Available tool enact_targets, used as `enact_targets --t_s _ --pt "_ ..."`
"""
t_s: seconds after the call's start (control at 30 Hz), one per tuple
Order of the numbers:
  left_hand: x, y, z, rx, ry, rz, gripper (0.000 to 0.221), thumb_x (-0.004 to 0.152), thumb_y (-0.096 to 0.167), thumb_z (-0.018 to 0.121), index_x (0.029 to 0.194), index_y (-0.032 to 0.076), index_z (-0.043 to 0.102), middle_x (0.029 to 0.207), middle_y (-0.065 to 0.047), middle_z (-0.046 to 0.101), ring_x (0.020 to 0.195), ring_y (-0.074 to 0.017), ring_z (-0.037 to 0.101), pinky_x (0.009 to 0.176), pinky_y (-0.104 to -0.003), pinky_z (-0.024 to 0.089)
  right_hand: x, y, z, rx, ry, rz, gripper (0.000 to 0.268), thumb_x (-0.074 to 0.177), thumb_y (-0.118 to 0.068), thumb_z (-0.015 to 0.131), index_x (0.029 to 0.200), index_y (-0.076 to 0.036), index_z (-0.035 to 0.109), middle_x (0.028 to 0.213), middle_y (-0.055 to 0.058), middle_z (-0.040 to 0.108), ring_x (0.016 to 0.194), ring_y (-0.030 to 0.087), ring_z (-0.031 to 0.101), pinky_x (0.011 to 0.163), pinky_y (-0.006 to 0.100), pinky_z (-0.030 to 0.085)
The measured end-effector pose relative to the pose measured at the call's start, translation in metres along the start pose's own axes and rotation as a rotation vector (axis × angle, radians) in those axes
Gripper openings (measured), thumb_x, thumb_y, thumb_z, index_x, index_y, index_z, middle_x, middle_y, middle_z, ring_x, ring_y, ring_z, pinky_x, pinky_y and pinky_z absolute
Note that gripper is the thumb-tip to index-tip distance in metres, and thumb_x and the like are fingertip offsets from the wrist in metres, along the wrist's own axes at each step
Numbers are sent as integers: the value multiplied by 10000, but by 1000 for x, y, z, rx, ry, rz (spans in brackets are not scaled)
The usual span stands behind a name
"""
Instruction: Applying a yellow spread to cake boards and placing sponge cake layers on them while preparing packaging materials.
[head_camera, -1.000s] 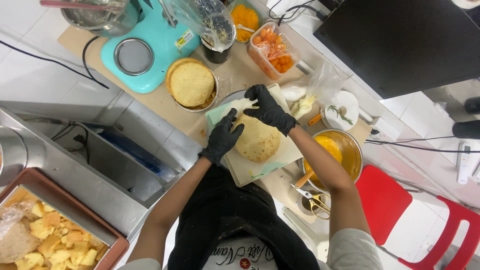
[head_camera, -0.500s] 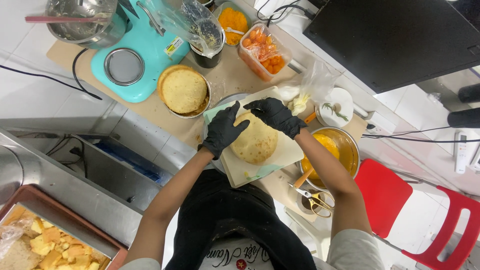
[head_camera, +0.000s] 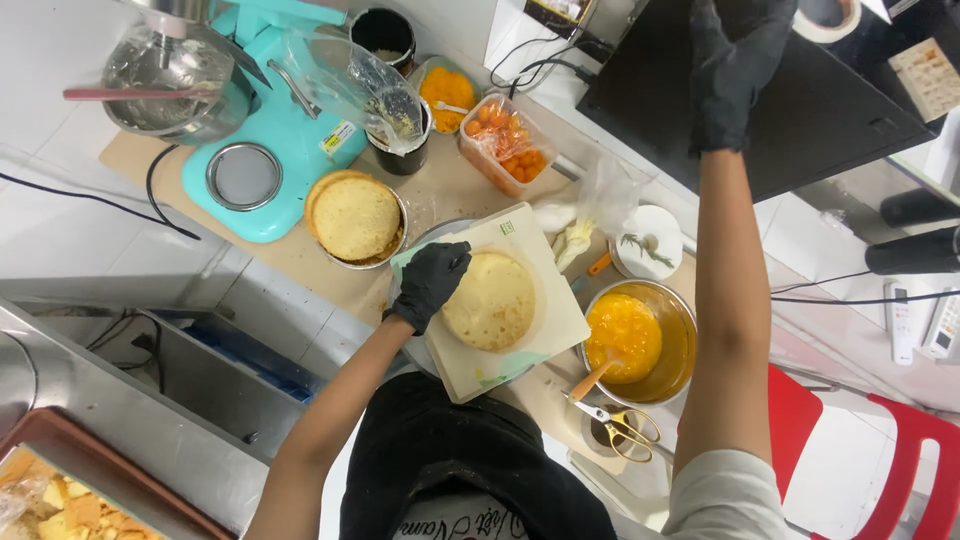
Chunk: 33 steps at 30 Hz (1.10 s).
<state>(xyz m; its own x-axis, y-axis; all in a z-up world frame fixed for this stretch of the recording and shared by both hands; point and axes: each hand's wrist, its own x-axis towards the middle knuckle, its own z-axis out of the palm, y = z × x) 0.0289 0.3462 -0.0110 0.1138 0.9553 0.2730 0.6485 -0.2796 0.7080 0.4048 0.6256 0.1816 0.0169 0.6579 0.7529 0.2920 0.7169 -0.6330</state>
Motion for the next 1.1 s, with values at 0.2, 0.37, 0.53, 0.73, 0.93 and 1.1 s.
enact_targets --t_s 0.2,0.37,0.53,0.73,0.93,1.1 --pt "3 13 -19 -77 -58 -112 334 908 285 674 1159 76 746 992 -145 747 881 -319 697 805 -438 544 72 64 -8 -750 129 -135 824 914 -424 897 1374 112 473 1342 309 580 1243 434 579 1074 458 437" --pt "-2 3 -21 -95 -230 -312 681 877 518 697 1370 59 600 1192 -191 703 1033 -310 692 890 -416 539 88 80 -11 -626 125 160 688 849 -427 945 1214 63 629 1155 215 692 1084 331 691 951 429 559" --pt "2 -1 -33 -162 -216 -385 830 858 616 676 1408 7 550 1298 -210 667 1100 -303 693 940 -393 534 65 66 -22 -583 56 47 555 878 -298 947 1218 38 665 1114 167 720 1017 265 727 893 379 599" --pt "3 -38 -38 -210 -153 -441 823 903 644 609 1371 -33 598 1288 -236 682 1151 -326 691 1005 -390 520 -16 -103 9 -301 -166 -13 487 913 -137 923 1280 5 637 1220 124 655 1124 221 655 1003 353 583" --pt "0 -58 -59 -79 -32 -336 882 927 599 678 1461 -69 466 1419 -298 558 1332 -404 544 1099 -426 440 -112 -210 48 -7 -476 114 509 791 -94 909 1195 -46 602 1253 88 624 1250 215 610 1116 353 490" --pt "-14 85 -183 -350 133 278 1101 912 445 836 1649 -3 150 1697 -301 154 1546 -450 271 1235 -416 353 -156 -275 78 -32 -756 -36 474 711 -119 932 1077 -96 632 1296 128 656 1203 301 640 1051 401 496"
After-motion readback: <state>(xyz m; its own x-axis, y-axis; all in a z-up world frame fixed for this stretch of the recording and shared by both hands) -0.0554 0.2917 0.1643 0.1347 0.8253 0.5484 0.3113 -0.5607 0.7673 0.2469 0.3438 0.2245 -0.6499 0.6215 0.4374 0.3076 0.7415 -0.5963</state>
